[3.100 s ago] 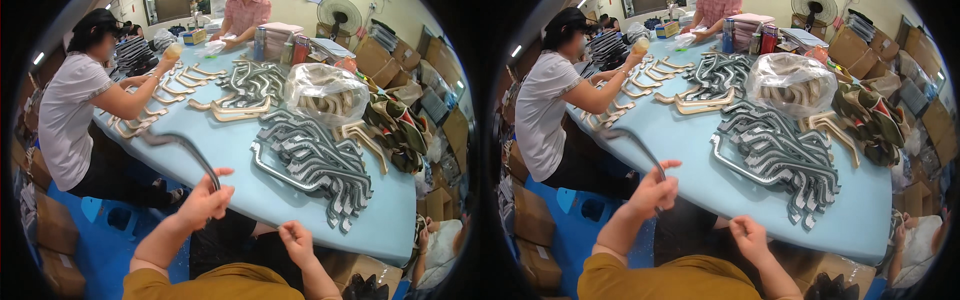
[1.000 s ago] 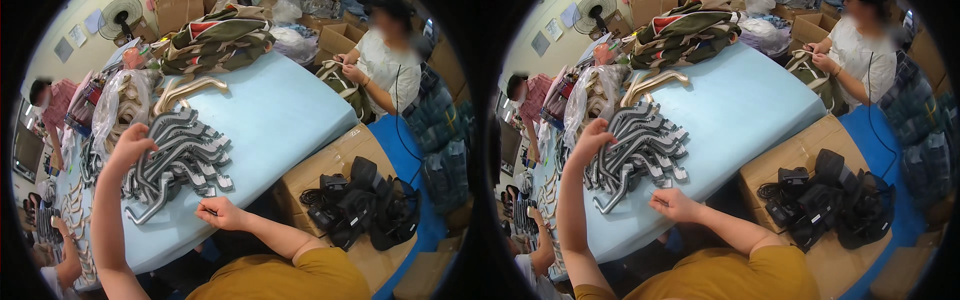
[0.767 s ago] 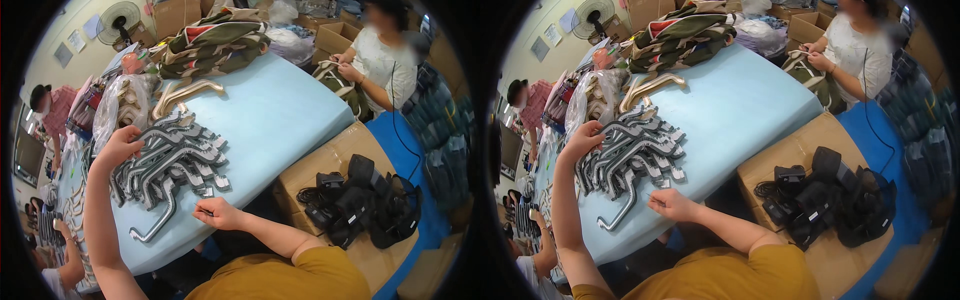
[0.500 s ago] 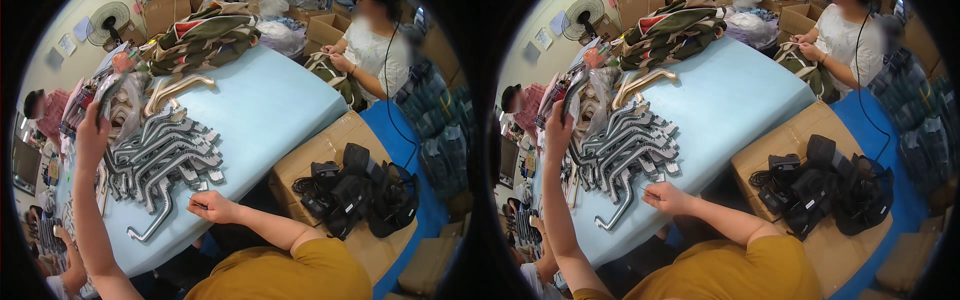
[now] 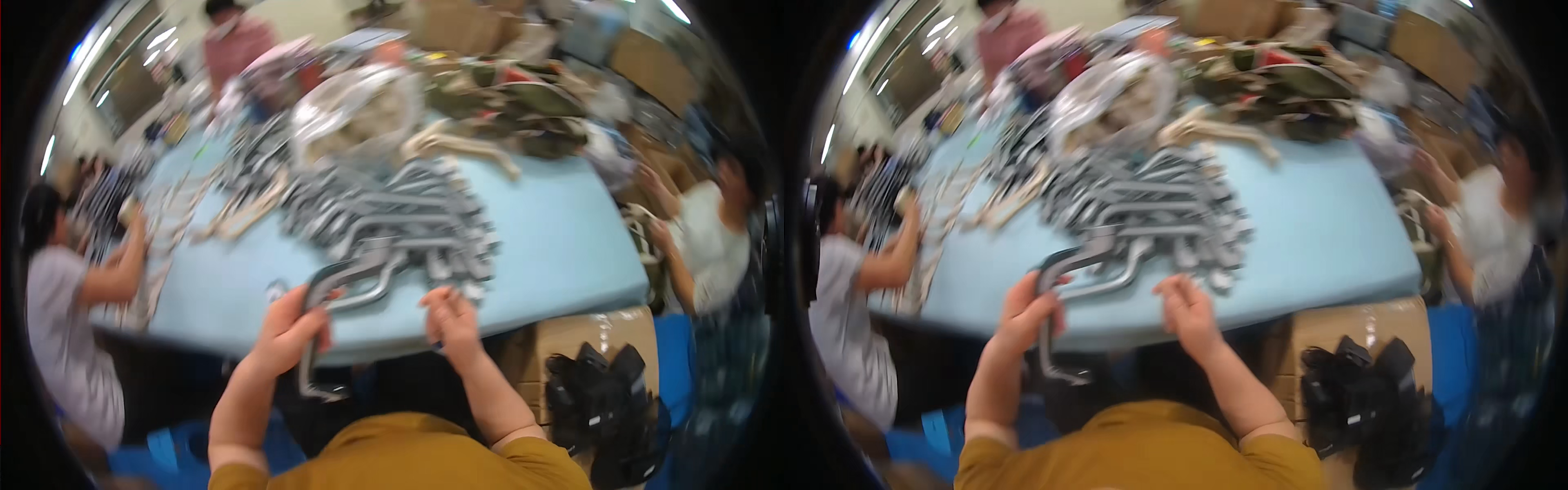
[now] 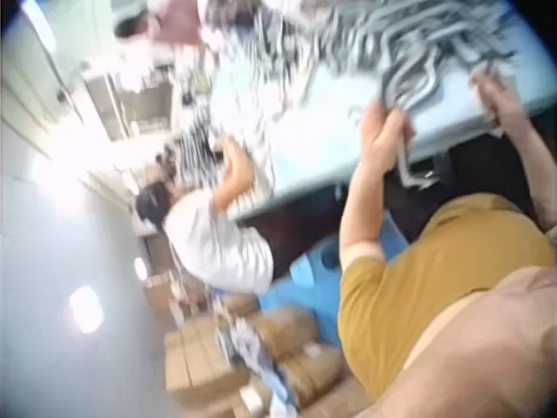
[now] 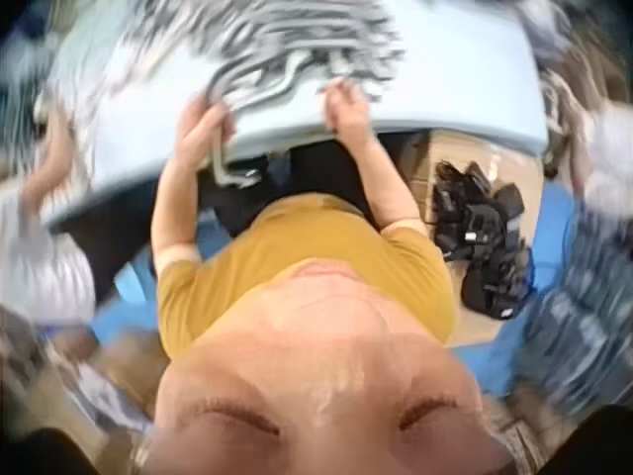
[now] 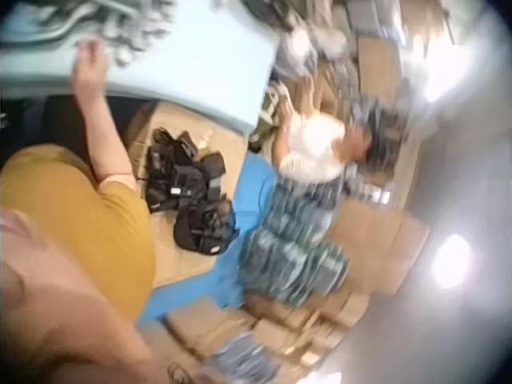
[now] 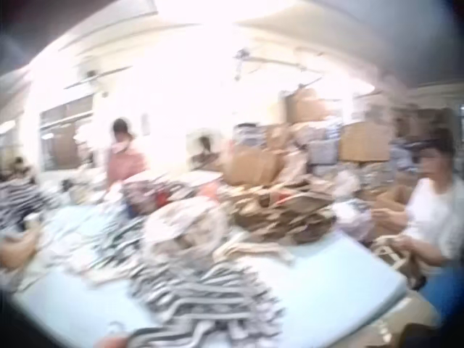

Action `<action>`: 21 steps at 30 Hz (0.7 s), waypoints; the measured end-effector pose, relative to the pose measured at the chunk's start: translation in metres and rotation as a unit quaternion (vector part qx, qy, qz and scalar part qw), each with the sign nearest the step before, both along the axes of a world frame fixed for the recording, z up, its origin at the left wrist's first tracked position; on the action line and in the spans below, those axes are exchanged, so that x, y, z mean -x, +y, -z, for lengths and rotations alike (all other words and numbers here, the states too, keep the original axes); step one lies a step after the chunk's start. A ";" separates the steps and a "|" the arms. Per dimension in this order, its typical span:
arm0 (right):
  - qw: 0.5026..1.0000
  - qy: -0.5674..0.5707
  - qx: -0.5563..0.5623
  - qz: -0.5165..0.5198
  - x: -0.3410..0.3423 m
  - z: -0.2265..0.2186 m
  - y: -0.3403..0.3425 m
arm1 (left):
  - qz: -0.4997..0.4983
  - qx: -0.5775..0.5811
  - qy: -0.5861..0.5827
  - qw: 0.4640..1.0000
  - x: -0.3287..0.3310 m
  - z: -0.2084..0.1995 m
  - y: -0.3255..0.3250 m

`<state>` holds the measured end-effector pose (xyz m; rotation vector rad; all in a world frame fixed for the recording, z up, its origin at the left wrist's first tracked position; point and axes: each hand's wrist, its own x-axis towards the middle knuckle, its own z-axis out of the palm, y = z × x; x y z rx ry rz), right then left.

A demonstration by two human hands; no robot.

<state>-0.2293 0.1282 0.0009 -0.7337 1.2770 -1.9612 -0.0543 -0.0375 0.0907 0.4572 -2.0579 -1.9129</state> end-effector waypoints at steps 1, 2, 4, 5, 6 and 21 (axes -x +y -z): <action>1.000 0.002 0.025 0.010 -0.001 -0.012 -0.005 | 0.008 -0.043 -0.007 0.999 0.001 0.006 0.005; 0.999 0.006 0.039 -0.009 -0.003 -0.014 -0.013 | -0.005 -0.079 0.010 0.997 -0.002 0.018 0.008; 0.997 -0.005 0.024 -0.072 -0.011 -0.026 -0.029 | -0.020 -0.133 0.045 0.990 -0.016 0.041 0.011; 0.996 -0.007 0.015 -0.093 -0.017 -0.027 -0.036 | -0.025 -0.152 0.060 0.986 -0.023 0.049 0.012; 0.994 -0.027 0.010 -0.104 -0.026 -0.030 -0.042 | -0.028 -0.157 0.069 0.985 -0.031 0.056 0.014; 0.952 -0.057 -0.180 -0.242 -0.070 -0.012 -0.056 | -0.209 -0.350 0.080 0.910 -0.070 0.083 0.013</action>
